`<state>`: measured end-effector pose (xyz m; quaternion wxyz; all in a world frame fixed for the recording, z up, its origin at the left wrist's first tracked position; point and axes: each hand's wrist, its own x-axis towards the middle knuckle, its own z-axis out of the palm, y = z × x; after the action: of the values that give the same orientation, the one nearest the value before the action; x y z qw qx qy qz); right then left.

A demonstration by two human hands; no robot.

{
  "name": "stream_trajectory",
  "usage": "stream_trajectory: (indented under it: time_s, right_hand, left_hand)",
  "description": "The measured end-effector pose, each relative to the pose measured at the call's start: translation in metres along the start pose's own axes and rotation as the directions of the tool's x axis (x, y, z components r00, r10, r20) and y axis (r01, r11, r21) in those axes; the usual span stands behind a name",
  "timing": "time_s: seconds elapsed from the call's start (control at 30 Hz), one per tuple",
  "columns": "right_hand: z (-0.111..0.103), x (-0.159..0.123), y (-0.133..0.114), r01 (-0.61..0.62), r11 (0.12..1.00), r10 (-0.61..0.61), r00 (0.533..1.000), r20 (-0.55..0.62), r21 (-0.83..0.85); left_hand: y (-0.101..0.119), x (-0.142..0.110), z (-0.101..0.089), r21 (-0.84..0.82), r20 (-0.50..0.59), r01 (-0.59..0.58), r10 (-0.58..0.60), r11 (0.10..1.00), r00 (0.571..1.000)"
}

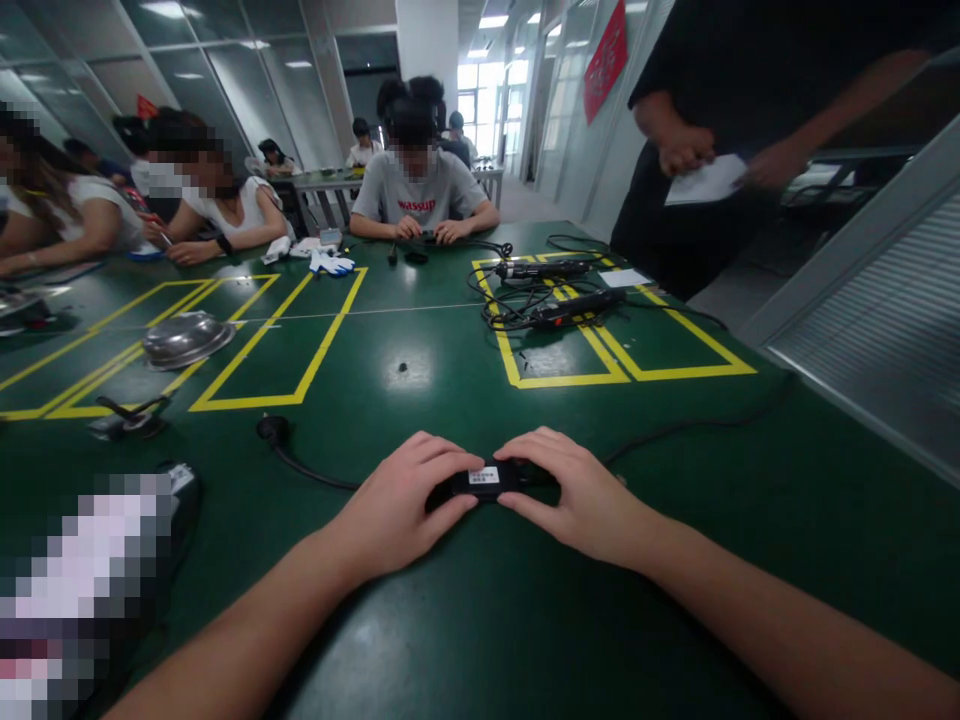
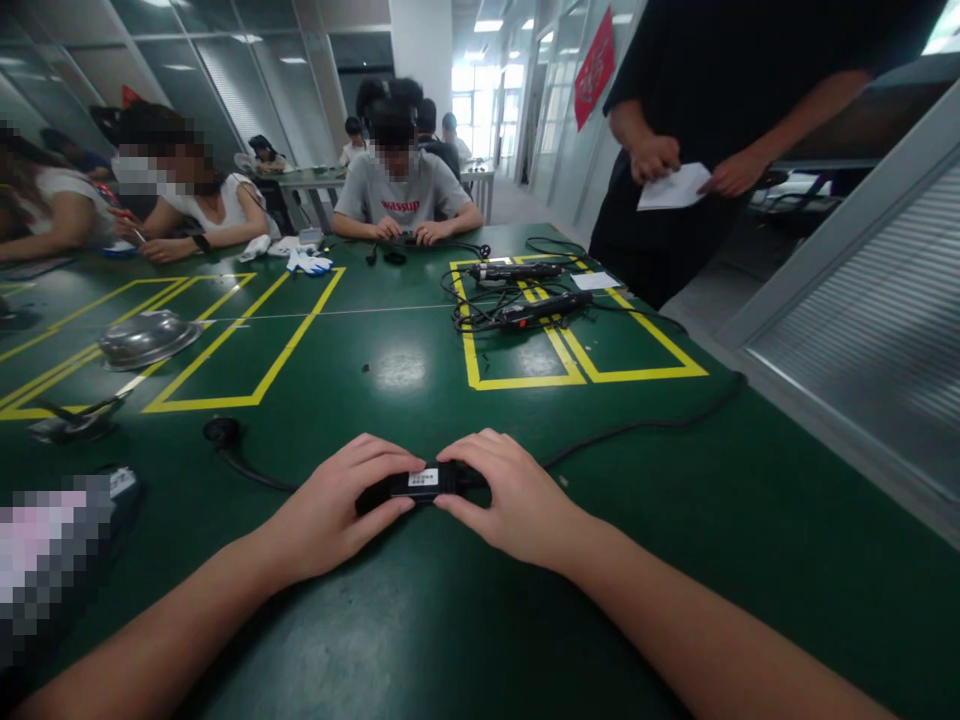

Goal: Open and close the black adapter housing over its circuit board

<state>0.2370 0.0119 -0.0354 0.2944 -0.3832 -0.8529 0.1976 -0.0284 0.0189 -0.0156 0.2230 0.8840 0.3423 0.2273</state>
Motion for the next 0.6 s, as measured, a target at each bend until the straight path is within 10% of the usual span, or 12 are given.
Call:
stream_trajectory:
  time_s: [0.6]
  right_hand:
    - [0.0022,0.0014,-0.0017,-0.065,0.998,0.065,0.997,-0.029,0.011]
  left_hand:
    - [-0.0027,-0.0002,0.0004,-0.039,-0.064,0.071,-0.074,0.997,0.995]
